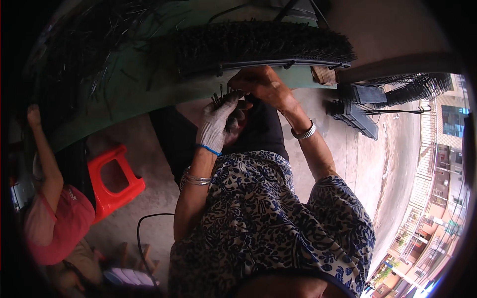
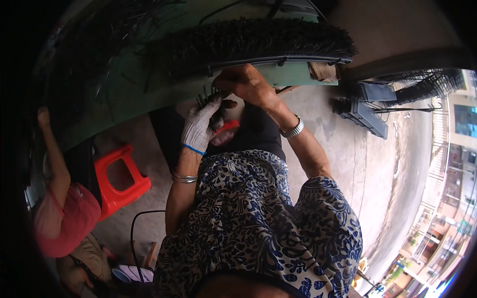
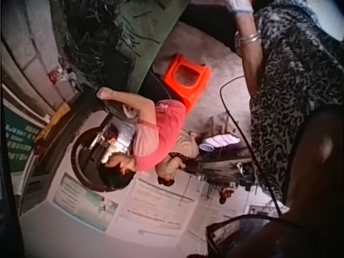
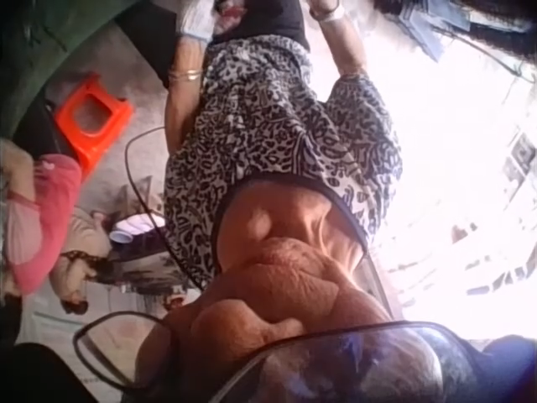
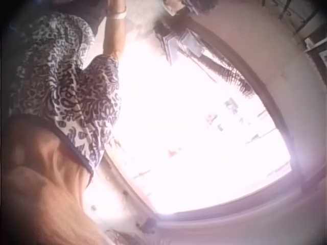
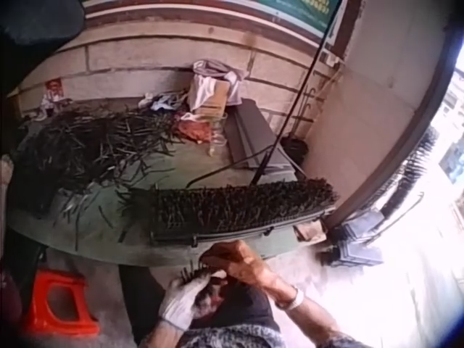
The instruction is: Inserting bundles of black plastic bristles into a long brush frame.
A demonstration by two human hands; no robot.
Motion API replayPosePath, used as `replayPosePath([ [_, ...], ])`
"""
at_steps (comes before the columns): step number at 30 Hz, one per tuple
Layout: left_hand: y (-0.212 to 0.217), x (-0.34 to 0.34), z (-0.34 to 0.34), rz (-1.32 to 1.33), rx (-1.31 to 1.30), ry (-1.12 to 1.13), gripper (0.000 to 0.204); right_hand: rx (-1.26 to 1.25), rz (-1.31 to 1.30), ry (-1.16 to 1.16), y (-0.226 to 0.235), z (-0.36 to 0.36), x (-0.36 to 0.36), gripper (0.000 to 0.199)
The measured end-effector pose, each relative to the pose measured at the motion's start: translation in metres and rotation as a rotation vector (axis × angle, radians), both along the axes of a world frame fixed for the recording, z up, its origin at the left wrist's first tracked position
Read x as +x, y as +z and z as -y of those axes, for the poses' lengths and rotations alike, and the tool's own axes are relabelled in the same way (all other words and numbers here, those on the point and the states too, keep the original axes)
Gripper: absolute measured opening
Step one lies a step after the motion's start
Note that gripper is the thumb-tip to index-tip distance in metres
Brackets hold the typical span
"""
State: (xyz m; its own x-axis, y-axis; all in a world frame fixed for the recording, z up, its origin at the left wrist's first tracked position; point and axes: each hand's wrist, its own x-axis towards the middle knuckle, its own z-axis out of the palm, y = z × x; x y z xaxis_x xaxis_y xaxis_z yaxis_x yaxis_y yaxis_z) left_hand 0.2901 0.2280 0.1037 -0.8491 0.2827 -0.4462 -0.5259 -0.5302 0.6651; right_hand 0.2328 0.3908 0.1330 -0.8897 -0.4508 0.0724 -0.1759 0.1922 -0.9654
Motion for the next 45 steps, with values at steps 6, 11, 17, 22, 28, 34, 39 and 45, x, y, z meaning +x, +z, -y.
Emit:
replayPosePath([
  [6, -0.005, -0.003, 0.003, 0.087, 0.118, 0.092, 0.036, 0.093, -0.092, -0.312, 0.017, 0.001, -0.004, 0.013],
  [11, -0.015, -0.004, 0.0, 0.168, 0.149, 0.113, 0.036, 0.215, -0.577, -0.55, 0.011, 0.003, -0.027, 0.009],
  [17, -0.014, 0.0, -0.006, 0.237, 0.266, 0.111, 0.033, 0.234, -0.692, -0.531, -0.007, 0.001, -0.046, 0.008],
  [22, -0.023, 0.001, -0.005, 0.156, 0.333, 0.125, 0.032, 0.346, -0.766, -0.491, -0.006, -0.006, -0.051, 0.009],
  [28, -0.028, 0.002, -0.007, 0.139, 0.342, 0.143, 0.033, 0.223, -0.634, -0.424, 0.005, -0.007, -0.049, 0.012],
  [34, -0.024, 0.005, -0.005, 0.132, 0.322, 0.12, 0.032, 0.317, -0.681, -0.362, -0.011, -0.011, -0.052, 0.016],
  [39, -0.027, 0.005, -0.002, 0.124, 0.301, 0.067, 0.033, 0.553, -0.853, -0.443, -0.013, -0.002, -0.05, 0.018],
  [45, -0.013, 0.007, -0.007, 0.096, 0.232, 0.053, 0.034, 0.706, -0.97, -0.498, -0.019, 0.001, -0.058, 0.021],
])
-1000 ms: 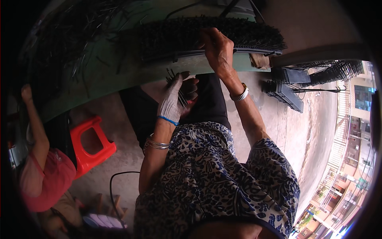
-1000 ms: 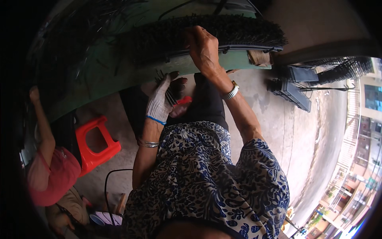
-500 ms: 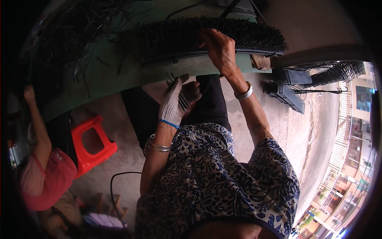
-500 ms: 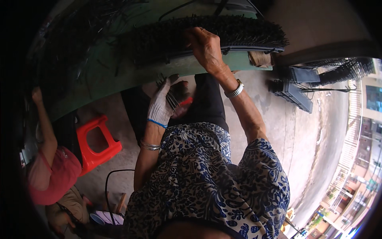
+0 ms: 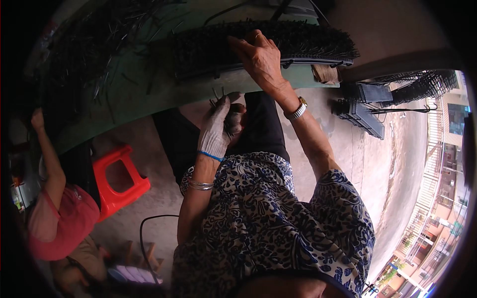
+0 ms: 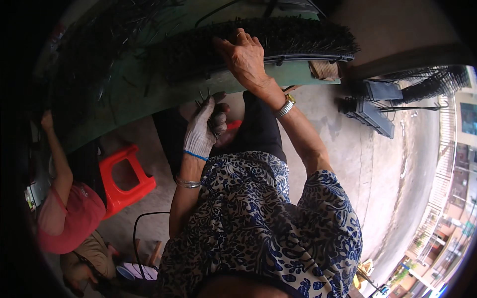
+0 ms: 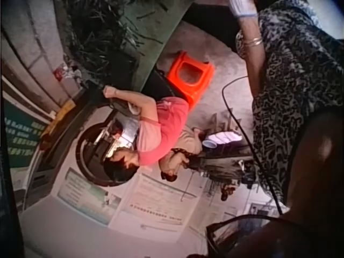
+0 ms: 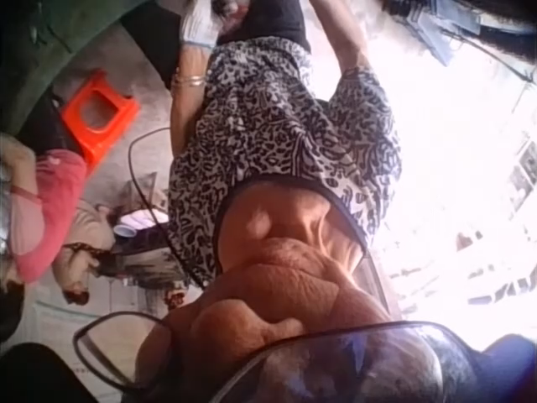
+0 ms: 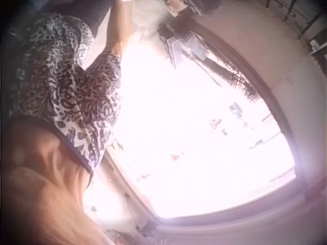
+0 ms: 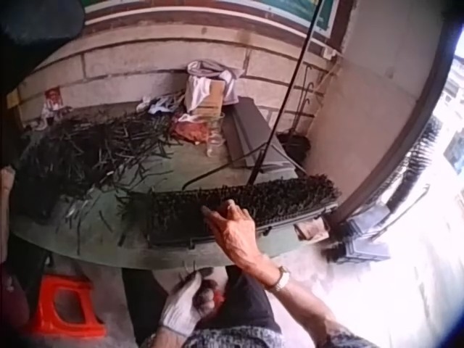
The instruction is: Inserting bundles of black plastic bristles into a long brush frame.
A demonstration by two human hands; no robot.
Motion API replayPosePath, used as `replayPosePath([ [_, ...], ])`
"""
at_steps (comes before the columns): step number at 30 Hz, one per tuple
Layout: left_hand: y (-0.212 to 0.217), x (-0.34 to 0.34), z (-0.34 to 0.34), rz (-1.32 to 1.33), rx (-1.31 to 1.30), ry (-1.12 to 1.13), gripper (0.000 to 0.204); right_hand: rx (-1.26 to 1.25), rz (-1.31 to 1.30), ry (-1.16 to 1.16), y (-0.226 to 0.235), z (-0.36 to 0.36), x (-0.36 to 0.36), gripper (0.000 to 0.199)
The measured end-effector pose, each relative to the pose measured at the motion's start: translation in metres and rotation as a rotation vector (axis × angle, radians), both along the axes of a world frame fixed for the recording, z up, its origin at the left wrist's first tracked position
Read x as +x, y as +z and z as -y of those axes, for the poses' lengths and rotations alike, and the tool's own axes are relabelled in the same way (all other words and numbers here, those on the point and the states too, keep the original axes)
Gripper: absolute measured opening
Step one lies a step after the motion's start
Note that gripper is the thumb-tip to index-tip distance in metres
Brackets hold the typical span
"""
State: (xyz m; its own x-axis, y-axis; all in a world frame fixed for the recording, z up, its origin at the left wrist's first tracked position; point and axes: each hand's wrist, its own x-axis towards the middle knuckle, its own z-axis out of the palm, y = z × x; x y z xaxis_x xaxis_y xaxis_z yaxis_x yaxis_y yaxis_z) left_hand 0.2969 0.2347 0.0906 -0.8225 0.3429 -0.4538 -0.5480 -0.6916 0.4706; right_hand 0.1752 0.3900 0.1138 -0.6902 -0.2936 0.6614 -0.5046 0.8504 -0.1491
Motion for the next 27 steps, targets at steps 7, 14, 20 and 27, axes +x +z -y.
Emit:
replayPosePath([
  [7, 0.002, 0.005, 0.003, -0.028, 0.042, 0.0, 0.036, 0.035, 0.002, -0.058, 0.004, 0.006, 0.008, 0.025],
  [14, 0.009, 0.009, 0.005, -0.039, -0.038, -0.044, 0.035, 0.049, 0.024, -0.17, -0.001, 0.003, 0.017, 0.024],
  [20, 0.013, 0.006, 0.006, -0.059, -0.083, -0.048, 0.033, -0.022, 0.041, -0.126, 0.017, 0.007, 0.039, 0.024],
  [27, 0.031, 0.007, 0.001, -0.047, -0.141, -0.041, 0.034, -0.531, 0.989, 0.394, 0.033, 0.003, 0.063, 0.014],
])
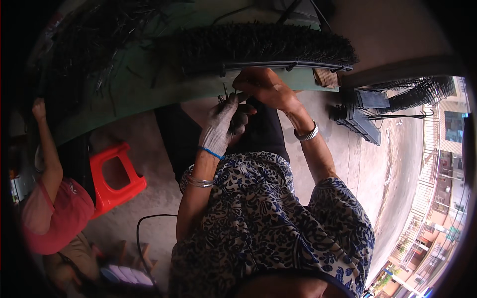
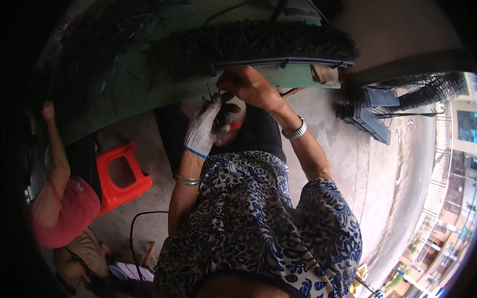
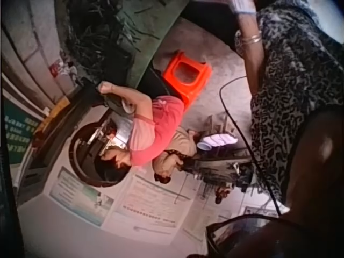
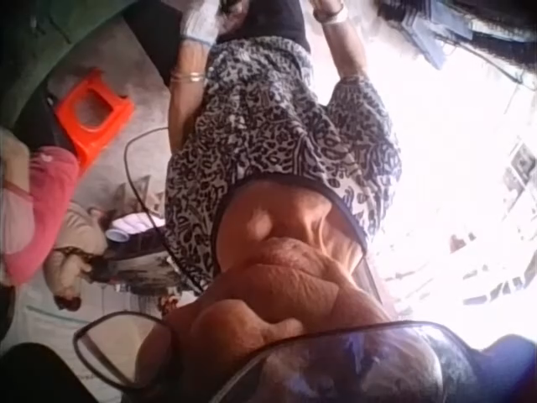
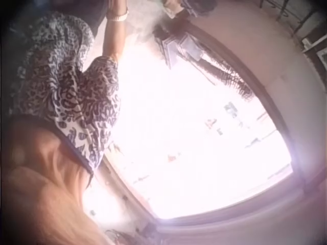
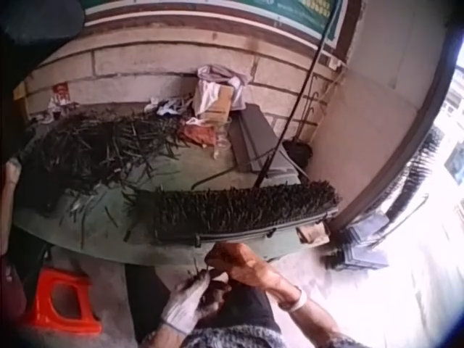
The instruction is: Inserting bundles of black plastic bristles into a long brush frame.
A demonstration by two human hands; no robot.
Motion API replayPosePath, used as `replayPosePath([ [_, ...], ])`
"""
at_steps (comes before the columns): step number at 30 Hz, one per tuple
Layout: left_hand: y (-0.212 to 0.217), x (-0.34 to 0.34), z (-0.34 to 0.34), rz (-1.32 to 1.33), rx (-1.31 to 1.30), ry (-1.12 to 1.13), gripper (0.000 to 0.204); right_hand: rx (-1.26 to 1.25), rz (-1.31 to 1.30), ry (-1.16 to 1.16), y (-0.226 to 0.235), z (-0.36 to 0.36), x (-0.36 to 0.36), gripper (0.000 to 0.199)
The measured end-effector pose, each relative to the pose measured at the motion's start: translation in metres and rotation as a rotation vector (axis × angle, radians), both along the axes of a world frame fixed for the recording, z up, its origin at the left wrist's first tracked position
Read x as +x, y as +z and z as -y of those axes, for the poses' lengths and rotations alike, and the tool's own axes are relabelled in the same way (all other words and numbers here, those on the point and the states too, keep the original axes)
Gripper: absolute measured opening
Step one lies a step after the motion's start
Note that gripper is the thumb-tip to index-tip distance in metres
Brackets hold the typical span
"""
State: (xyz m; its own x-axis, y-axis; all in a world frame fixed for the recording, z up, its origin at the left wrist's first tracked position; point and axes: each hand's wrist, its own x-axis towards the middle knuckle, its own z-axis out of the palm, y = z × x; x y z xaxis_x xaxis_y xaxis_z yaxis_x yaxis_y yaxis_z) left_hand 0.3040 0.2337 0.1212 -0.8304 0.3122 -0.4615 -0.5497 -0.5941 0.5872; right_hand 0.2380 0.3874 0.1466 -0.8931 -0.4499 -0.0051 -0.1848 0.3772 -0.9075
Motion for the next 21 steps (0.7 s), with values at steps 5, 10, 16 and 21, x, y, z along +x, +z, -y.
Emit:
replayPosePath([
  [5, -0.036, -0.003, 0.016, 0.009, 0.106, 0.018, 0.032, 0.048, -0.409, -0.33, 0.006, 0.012, -0.019, 0.007],
  [10, -0.029, -0.007, 0.007, 0.098, -0.056, 0.164, 0.025, 0.065, -0.856, -0.442, -0.017, 0.032, -0.054, 0.007],
  [16, -0.021, -0.001, 0.013, 0.153, 0.058, 0.174, 0.024, 0.133, -0.805, -0.456, -0.024, 0.037, -0.063, 0.009],
  [21, -0.031, -0.005, 0.019, 0.088, 0.102, 0.061, 0.03, 0.114, -0.77, -0.441, -0.022, 0.034, -0.062, 0.007],
])
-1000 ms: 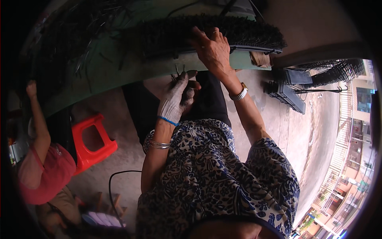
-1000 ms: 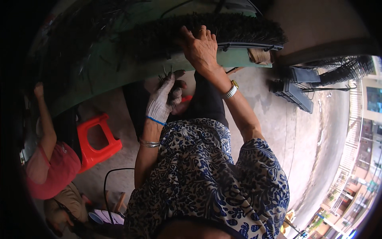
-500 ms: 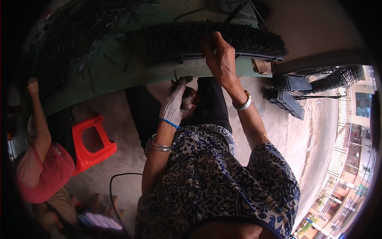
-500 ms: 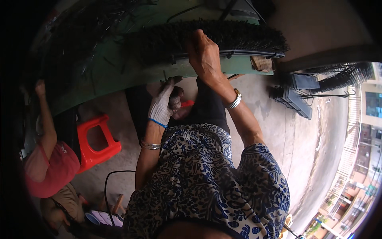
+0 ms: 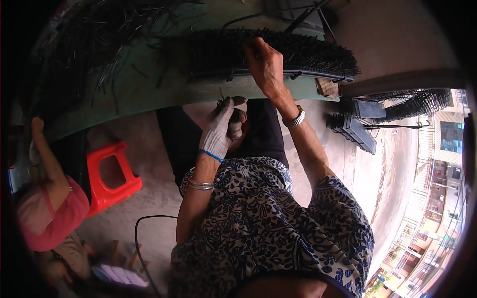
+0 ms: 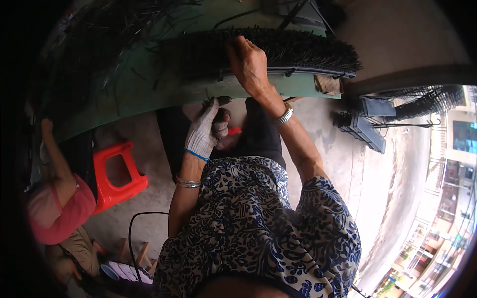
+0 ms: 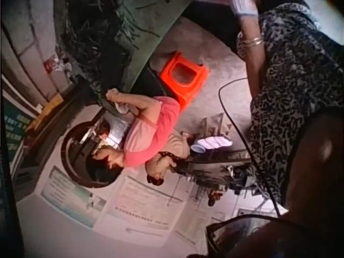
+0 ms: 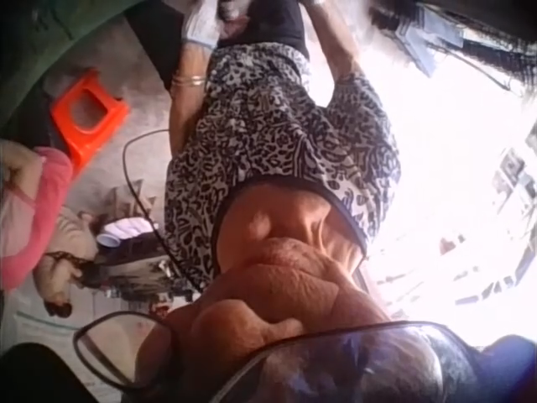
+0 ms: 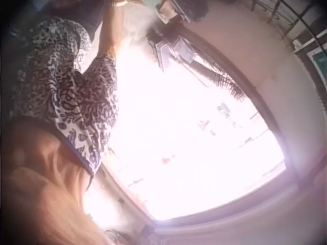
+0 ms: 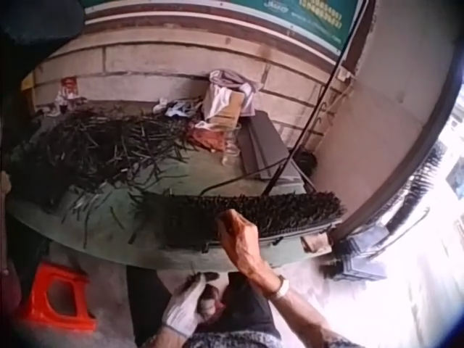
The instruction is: Inserting bundles of black plastic bristles into a long brush frame.
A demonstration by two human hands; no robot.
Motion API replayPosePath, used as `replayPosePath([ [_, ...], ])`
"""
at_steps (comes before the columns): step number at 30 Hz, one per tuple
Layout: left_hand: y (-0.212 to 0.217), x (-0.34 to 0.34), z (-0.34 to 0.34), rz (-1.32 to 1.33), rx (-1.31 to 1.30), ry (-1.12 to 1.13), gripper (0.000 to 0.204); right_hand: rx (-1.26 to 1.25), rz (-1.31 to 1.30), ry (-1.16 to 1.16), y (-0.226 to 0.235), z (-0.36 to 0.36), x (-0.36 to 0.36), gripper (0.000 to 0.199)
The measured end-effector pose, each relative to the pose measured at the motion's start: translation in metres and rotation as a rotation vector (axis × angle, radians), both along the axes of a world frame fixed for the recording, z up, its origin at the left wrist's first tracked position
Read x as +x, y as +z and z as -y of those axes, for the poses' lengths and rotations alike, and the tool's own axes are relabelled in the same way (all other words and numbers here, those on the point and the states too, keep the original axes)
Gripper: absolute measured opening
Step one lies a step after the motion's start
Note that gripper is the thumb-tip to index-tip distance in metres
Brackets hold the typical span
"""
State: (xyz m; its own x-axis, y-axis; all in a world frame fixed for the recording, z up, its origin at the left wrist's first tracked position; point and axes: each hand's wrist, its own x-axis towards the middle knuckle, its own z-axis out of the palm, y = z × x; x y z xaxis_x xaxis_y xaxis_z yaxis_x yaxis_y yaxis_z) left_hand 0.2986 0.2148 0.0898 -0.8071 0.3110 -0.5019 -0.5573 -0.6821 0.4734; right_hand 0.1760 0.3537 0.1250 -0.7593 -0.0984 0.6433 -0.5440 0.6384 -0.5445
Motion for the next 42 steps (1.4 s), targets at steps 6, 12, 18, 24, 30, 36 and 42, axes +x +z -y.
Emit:
replayPosePath([
  [6, 0.008, -0.002, -0.001, -0.037, 0.007, -0.075, 0.034, 0.374, -0.061, -0.138, -0.01, 0.0, 0.002, 0.014],
  [12, 0.006, -0.002, 0.002, -0.076, -0.008, -0.113, 0.032, 0.307, 0.201, 0.078, 0.008, -0.004, 0.017, 0.016],
  [18, 0.009, 0.0, 0.0, -0.124, -0.007, -0.122, 0.029, -0.023, 0.828, 0.488, 0.031, -0.014, 0.046, 0.014],
  [24, 0.014, 0.001, -0.009, 0.028, 0.058, 0.09, 0.028, -0.081, 0.37, 0.142, 0.027, -0.015, 0.034, 0.008],
  [30, -0.002, -0.005, 0.0, 0.061, 0.029, 0.015, 0.025, -0.025, -0.057, -0.088, 0.006, 0.003, 0.011, 0.012],
  [36, 0.002, -0.002, -0.008, 0.018, 0.045, 0.084, 0.025, -0.033, -0.037, -0.089, 0.001, 0.001, 0.005, 0.01],
  [42, 0.012, 0.003, 0.0, -0.049, 0.079, 0.023, 0.032, -0.015, -0.016, -0.104, 0.005, 0.004, 0.008, 0.009],
])
